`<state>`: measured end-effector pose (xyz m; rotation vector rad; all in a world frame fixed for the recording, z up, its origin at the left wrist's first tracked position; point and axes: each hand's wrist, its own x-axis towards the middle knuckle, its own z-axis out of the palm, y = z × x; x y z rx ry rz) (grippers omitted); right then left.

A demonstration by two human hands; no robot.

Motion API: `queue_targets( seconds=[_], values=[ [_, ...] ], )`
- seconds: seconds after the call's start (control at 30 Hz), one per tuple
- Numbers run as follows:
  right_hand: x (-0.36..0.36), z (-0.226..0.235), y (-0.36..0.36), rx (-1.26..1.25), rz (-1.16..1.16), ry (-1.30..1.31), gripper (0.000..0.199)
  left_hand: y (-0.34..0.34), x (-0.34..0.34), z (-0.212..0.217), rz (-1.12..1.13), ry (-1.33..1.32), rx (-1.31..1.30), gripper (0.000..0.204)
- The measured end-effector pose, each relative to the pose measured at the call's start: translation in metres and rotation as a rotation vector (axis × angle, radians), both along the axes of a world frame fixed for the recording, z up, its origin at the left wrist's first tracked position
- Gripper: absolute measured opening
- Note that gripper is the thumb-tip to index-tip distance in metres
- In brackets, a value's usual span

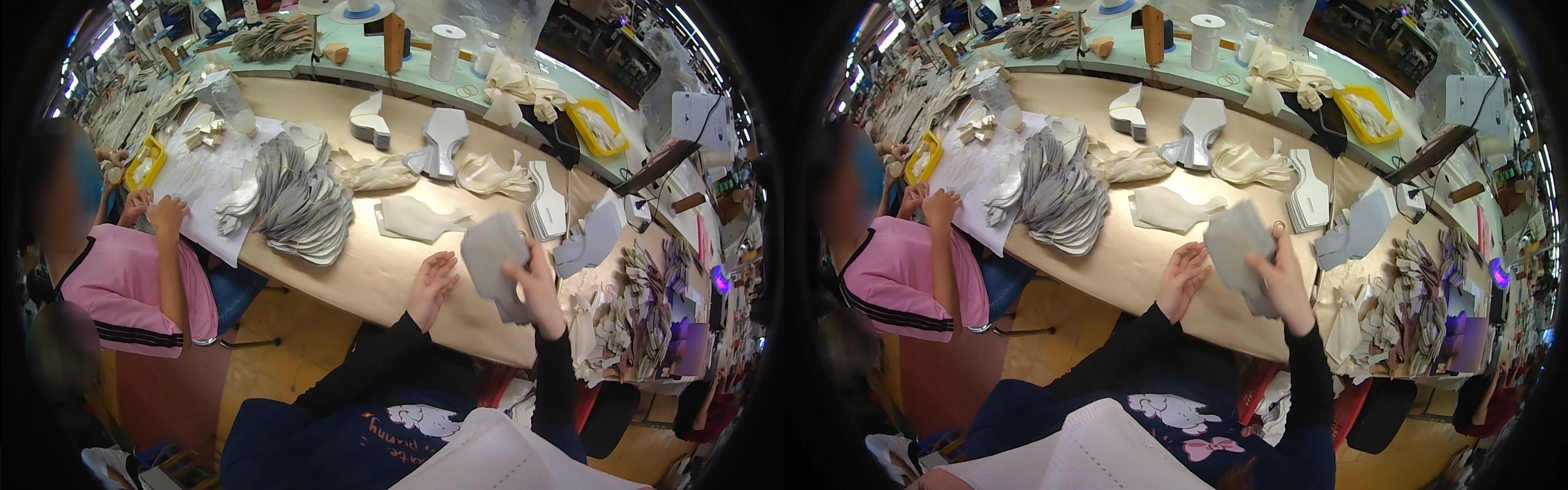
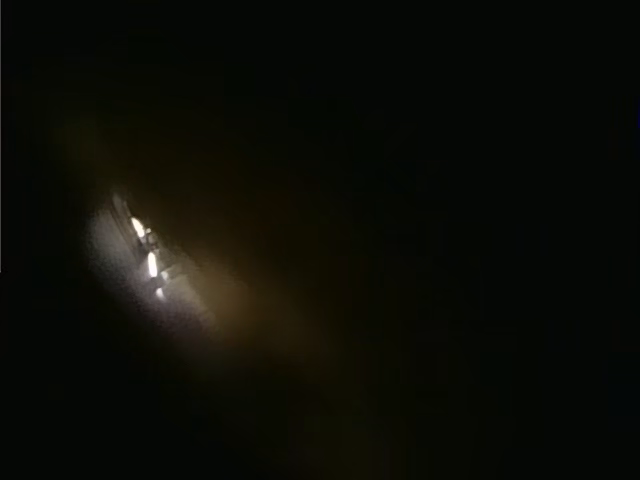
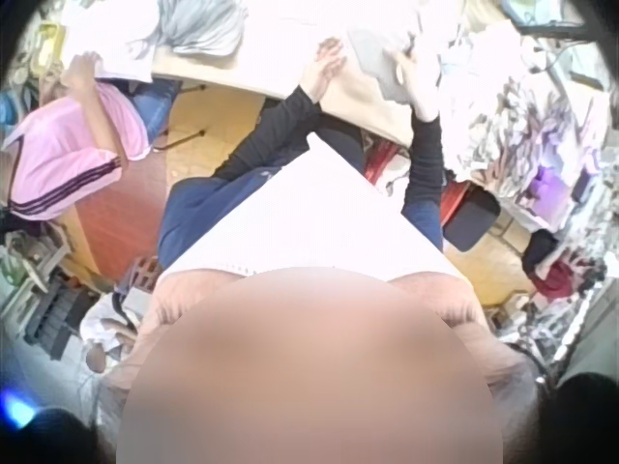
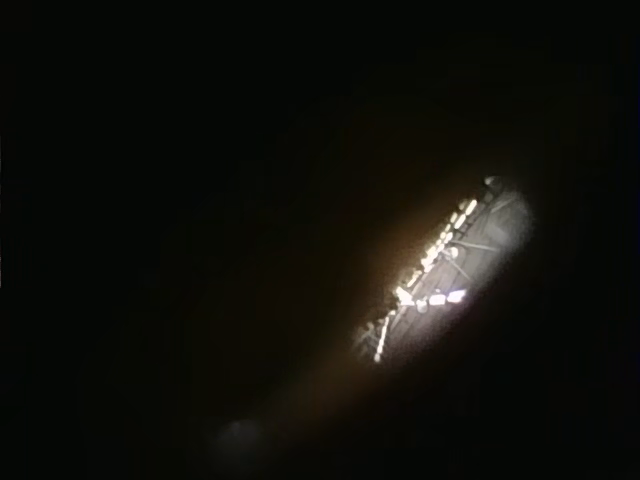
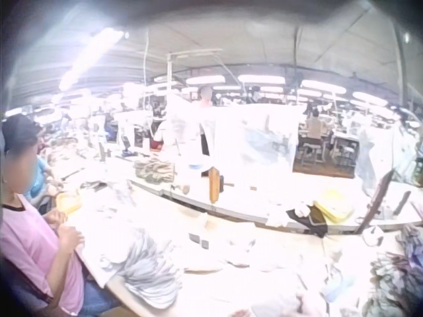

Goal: The person repeatedly folds small white fabric pieces, likely mask components, using both hands on a cluttered worktable. They align edges, press folds, and stack finished pieces while occasionally picking up new pieces from nearby piles.

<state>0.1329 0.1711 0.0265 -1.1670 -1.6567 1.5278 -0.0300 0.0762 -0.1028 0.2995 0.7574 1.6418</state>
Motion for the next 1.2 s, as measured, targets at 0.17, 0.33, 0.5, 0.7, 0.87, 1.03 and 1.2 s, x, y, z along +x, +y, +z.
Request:
queue_targets(
  seconds=[0.17, 0.33, 0.5, 0.7, 0.87, 1.03, 1.2],
  values=[
    [-0.076, 0.006, 0.1, -0.257, -0.045, 0.448, 0.05, 0.0, -0.009, -0.01, -0.123, -0.001, -0.022, 0.041],
    [-0.181, -0.021, 0.196, -0.314, -0.216, 0.6, 0.063, 0.0, -0.013, -0.014, -0.166, -0.02, 0.021, 0.037],
    [-0.236, -0.08, 0.251, -0.125, -0.527, 0.243, 0.062, -0.002, -0.015, -0.013, -0.182, -0.049, -0.015, 0.034],
    [-0.237, -0.068, 0.253, 0.338, -0.433, -0.389, 0.085, -0.002, -0.017, -0.016, -0.174, -0.009, 0.037, 0.042],
    [-0.171, -0.028, 0.198, 0.55, -0.337, -0.003, 0.089, -0.003, -0.018, -0.013, -0.174, -0.025, 0.047, 0.038],
    [-0.054, -0.046, 0.148, 0.891, -0.541, -0.04, 0.084, -0.003, -0.019, -0.009, -0.172, 0.008, 0.002, 0.036],
    [0.079, -0.058, 0.13, 0.795, -1.2, -0.355, 0.087, 0.0, -0.018, -0.007, -0.167, 0.052, 0.001, 0.034]
  ],
)
